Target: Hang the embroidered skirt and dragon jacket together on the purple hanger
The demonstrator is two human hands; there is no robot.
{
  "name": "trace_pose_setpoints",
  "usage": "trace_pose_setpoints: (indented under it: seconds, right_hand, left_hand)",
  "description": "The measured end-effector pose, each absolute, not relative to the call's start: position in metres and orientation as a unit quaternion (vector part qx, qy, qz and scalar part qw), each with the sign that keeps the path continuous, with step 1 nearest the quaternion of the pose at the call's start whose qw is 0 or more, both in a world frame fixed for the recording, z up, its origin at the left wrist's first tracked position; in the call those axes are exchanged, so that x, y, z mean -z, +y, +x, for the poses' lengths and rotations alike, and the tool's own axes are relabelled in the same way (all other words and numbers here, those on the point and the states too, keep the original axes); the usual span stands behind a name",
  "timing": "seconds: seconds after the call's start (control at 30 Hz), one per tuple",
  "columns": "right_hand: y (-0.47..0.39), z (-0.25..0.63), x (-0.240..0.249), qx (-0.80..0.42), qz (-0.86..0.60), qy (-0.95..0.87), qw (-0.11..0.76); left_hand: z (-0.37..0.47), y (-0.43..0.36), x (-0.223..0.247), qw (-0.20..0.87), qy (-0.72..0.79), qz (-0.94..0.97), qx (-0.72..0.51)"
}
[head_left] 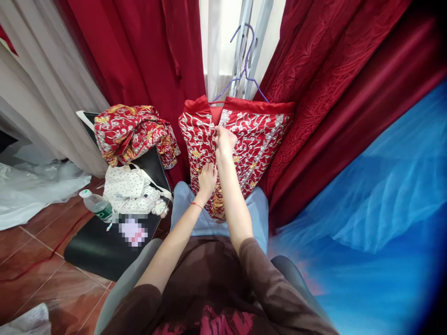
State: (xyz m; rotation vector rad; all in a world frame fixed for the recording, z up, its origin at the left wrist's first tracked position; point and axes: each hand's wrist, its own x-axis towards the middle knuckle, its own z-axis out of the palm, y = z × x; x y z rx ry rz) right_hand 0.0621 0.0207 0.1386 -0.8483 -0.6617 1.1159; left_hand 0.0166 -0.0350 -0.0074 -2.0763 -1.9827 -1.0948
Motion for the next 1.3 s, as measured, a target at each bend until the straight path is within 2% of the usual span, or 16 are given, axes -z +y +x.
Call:
trace_pose_setpoints:
  seconds: [0.17, 0.4, 0.57, 0.67, 0.83, 0.93, 1.0, 1.07, 1.2, 1.3]
  right_hand:
    - [0.030, 0.066, -0.141, -0.545, -0.377, -0.324, 0.675]
    - [0.013, 0.088, -0.115, -0.480, -0.411, -0.483, 0.606]
    - [0.011, 0.096, -0.101, -0.302, -0.481, -0.614, 0.548]
    - [0.009, 0.097, -0.096, -0.215, -0.494, -0.659, 0.524]
    - [0.020, 0.112, -0.112, -0.160, -0.435, -0.765, 0.447]
    - [0.031, 0.148, -0.141, 0.018, -0.417, -0.809, 0.413]
    - [0.040, 0.188, -0.164, 0.166, -0.460, -0.784, 0.382]
    - [0.049, 0.232, -0.184, 0.259, -0.499, -0.759, 0.328]
    - [0.063, 0.298, -0.199, 0.290, -0.489, -0.807, 0.160]
    - [0.067, 0.315, -0.198, 0.291, -0.449, -0.835, 0.132]
  left_hand:
    - [0.013, -0.030, 0.005, 0.062, -0.629, -0.682, 0.368]
    - [0.004, -0.015, -0.015, 0.082, -0.627, -0.638, 0.439]
    - [0.006, 0.015, -0.059, 0.064, -0.645, -0.608, 0.459]
    - [-0.012, 0.017, -0.081, 0.039, -0.602, -0.653, 0.458]
    - [-0.071, 0.027, -0.113, 0.102, -0.507, -0.588, 0.622]
    - [-0.103, 0.063, -0.130, 0.006, -0.484, -0.615, 0.623]
    - [-0.115, 0.091, -0.138, -0.072, -0.470, -0.635, 0.609]
    - [-0.120, 0.115, -0.145, -0.114, -0.462, -0.638, 0.606]
    - [-0.116, 0.142, -0.154, -0.134, -0.458, -0.643, 0.599]
    - [-0.111, 0.149, -0.157, -0.117, -0.455, -0.636, 0.613]
